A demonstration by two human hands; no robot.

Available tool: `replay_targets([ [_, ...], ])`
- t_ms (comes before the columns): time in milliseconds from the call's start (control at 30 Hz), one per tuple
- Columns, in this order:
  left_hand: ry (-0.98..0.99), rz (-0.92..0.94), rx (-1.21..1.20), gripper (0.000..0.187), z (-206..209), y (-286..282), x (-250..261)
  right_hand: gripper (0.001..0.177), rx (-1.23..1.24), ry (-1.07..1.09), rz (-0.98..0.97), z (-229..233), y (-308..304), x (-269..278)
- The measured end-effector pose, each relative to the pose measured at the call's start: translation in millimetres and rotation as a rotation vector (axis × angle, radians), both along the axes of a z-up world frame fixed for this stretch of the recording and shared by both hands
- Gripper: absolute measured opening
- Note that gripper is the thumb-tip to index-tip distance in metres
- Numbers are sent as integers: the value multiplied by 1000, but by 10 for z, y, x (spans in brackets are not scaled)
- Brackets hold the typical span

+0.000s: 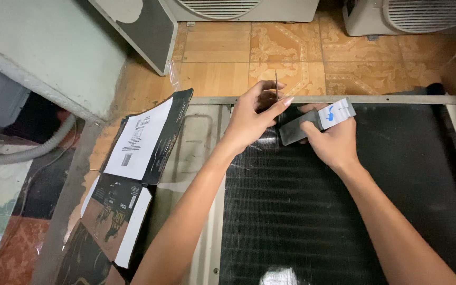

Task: Straightening the metal fins on an air conditioner coil using a fin comb and a card

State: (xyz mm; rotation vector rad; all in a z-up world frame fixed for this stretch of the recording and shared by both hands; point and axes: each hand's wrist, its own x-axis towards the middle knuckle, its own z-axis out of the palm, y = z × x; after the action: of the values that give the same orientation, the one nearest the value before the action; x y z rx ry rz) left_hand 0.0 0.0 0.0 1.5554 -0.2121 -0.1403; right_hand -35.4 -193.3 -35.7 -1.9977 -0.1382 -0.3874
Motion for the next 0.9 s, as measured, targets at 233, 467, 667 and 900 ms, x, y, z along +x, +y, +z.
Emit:
replay_targets([
  [233,14,8,7,44,49,-8,-16,23,7,-19,-21,48,30,-32],
  [467,-1,26,7,43,65,-13,-17,20,-135,-19,-111,637,355,-193],
  [667,-48,40,13,43,-11,-34,1,36,-335,35,-119,522,402,-104],
  [900,-51,75,4,43,-48,-74,21,30,-471,184,-135,432,432,38],
])
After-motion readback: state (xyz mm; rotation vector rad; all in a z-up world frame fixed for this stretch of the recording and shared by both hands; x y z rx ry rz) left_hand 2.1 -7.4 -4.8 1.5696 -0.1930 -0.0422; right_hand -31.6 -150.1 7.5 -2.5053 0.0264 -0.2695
